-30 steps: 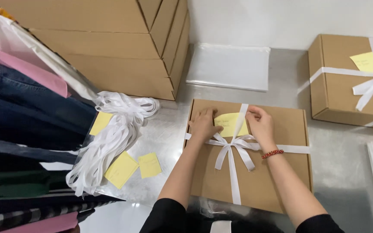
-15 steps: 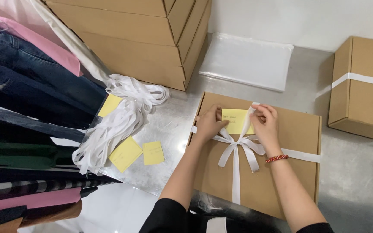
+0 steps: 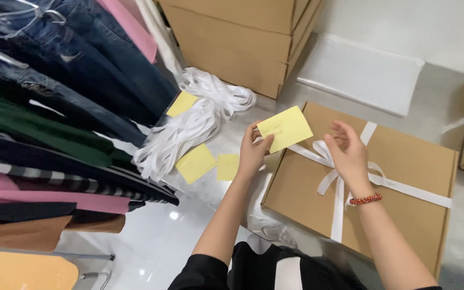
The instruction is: The person unties a ribbon and opens a cardboard box, removes a plastic-wrapped brown top, and places it on a hanger on a clothing rack. The person then repacks the empty plastic bag into the box and closes it.
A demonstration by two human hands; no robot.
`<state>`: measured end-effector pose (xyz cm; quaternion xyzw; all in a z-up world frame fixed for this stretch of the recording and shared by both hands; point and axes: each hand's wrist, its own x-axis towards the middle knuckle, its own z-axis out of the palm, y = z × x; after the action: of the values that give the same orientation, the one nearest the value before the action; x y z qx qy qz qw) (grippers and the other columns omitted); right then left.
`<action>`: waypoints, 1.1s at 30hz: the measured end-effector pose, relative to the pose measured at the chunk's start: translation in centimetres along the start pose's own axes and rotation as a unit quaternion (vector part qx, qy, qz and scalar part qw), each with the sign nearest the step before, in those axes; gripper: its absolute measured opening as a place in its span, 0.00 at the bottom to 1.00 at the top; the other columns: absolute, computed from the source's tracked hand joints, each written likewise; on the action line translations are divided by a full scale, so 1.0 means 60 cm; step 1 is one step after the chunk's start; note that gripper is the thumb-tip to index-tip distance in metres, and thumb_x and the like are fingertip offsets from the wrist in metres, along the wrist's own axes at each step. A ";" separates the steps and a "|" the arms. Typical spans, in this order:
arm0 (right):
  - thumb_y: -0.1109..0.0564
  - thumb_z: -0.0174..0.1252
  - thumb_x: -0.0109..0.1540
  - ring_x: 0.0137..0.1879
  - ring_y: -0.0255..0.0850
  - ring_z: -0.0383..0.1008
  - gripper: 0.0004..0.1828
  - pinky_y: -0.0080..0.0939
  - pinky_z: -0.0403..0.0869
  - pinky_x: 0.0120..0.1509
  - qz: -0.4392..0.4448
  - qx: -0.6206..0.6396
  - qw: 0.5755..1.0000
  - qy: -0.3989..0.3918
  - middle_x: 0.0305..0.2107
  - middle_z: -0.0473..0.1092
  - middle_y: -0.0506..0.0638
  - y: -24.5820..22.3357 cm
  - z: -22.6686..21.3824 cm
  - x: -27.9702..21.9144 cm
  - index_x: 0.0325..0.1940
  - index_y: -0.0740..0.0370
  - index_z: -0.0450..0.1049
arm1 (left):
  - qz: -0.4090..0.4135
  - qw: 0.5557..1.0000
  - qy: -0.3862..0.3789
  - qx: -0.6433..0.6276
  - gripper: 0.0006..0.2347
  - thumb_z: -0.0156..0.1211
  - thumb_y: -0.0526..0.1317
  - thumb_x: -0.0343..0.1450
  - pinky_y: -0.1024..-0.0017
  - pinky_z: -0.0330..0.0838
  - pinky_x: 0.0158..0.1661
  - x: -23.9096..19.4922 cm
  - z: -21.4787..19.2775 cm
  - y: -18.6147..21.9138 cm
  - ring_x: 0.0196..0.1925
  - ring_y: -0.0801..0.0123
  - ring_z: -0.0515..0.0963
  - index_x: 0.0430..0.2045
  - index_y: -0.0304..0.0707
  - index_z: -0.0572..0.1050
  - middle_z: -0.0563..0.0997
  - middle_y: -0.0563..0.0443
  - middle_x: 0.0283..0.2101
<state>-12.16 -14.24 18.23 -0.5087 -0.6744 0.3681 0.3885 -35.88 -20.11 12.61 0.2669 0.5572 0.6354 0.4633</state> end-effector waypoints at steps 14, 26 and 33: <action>0.65 0.60 0.61 0.19 0.44 0.78 0.19 0.37 0.77 0.23 0.139 0.054 0.949 -0.277 0.34 0.80 0.62 -0.065 0.395 -0.112 0.54 0.58 0.66 | -0.089 0.970 0.224 -0.011 0.31 0.66 0.32 0.72 0.62 0.88 0.46 -0.182 -0.372 -0.029 0.53 0.54 0.83 0.72 0.40 0.58 0.75 0.33 0.59; 0.63 0.62 0.63 0.27 0.43 0.82 0.24 0.34 0.80 0.27 0.117 -0.055 0.947 -0.293 0.46 0.78 0.69 -0.098 0.472 -0.080 0.63 0.64 0.69 | -0.127 0.954 0.262 0.073 0.23 0.64 0.37 0.73 0.60 0.84 0.52 -0.255 -0.414 0.007 0.59 0.54 0.82 0.65 0.36 0.70 0.75 0.35 0.63; 0.58 0.62 0.66 0.38 0.53 0.85 0.17 0.48 0.82 0.38 0.012 -0.054 0.976 -0.212 0.54 0.78 0.69 -0.112 0.299 -0.085 0.59 0.64 0.79 | -0.049 0.960 0.186 0.203 0.14 0.67 0.39 0.73 0.73 0.82 0.41 -0.177 -0.327 -0.051 0.42 0.67 0.79 0.53 0.43 0.80 0.77 0.45 0.48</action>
<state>-30.05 -22.44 15.78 -0.4477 -0.7537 0.4355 0.2045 -47.23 -38.74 6.90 0.2051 0.7628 0.5242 0.3182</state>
